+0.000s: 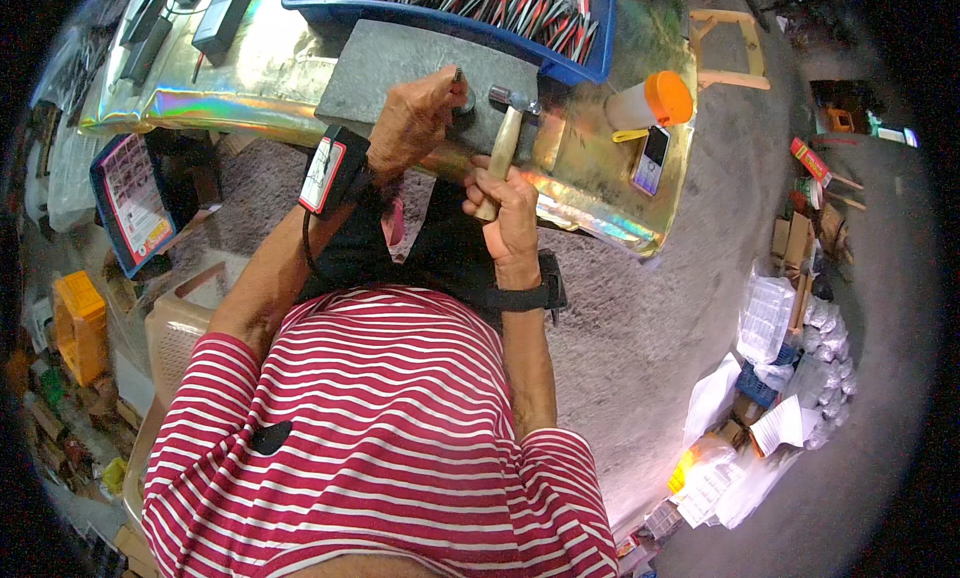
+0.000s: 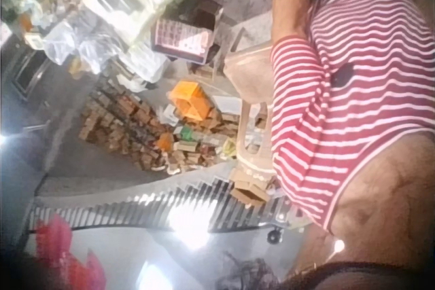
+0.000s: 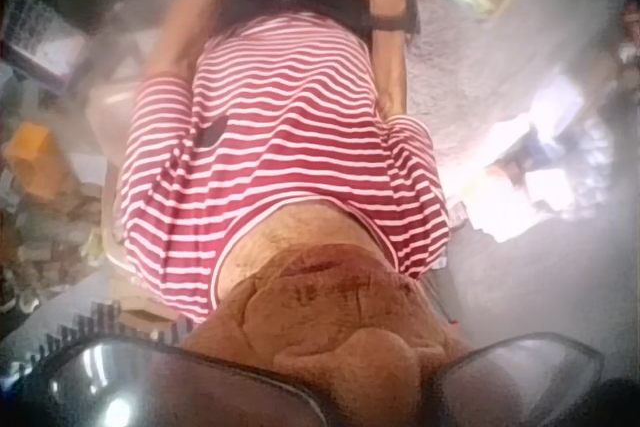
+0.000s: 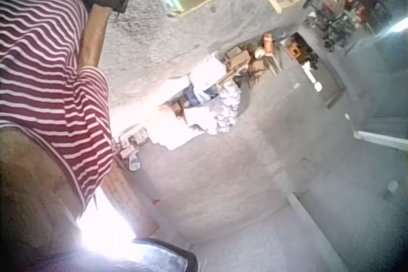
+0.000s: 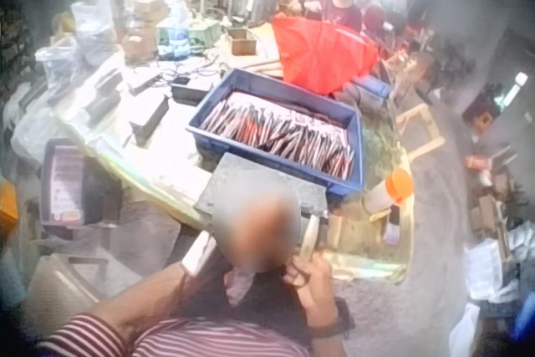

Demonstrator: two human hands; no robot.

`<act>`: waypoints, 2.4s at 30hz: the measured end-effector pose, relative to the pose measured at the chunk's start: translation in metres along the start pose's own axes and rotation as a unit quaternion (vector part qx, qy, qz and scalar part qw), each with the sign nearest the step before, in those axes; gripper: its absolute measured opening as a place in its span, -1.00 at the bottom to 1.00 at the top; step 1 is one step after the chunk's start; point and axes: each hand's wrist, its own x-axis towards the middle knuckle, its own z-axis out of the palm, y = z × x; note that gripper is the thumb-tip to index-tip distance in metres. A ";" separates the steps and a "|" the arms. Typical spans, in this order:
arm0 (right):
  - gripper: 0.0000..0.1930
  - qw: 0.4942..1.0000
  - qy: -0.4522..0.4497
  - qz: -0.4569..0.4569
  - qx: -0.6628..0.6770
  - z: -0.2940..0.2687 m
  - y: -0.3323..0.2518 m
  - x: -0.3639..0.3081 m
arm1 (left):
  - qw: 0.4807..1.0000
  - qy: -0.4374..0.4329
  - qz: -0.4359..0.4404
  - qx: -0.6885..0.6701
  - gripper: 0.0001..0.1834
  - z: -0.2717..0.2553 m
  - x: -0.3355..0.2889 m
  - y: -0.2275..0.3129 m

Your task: The person assembles electrical cable components by inserting wire ends into a small connector piece and using a hammer to tap the components together on a stone block.

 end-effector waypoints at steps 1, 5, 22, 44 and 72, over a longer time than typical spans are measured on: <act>-0.81 1.000 -0.002 -0.001 -0.004 0.000 -0.003 -0.001 | 1.000 0.004 -0.002 0.006 -0.76 0.000 0.000 0.000; -0.82 0.992 0.064 -0.020 -0.106 0.003 -0.019 -0.012 | 1.000 0.005 0.024 0.011 -0.79 -0.001 0.000 0.002; -0.81 0.696 0.023 -0.338 -0.633 0.045 -0.104 -0.062 | 1.000 -0.005 0.016 0.004 -0.74 0.003 -0.001 -0.001; -0.83 0.753 0.139 -0.493 -0.413 0.086 -0.111 -0.088 | 1.000 -0.024 -0.004 0.001 -0.73 0.003 -0.002 -0.002; -0.76 0.995 0.035 -0.023 -0.091 0.003 -0.002 -0.010 | 0.747 0.083 -0.340 -0.565 -0.76 -0.019 -0.011 0.001</act>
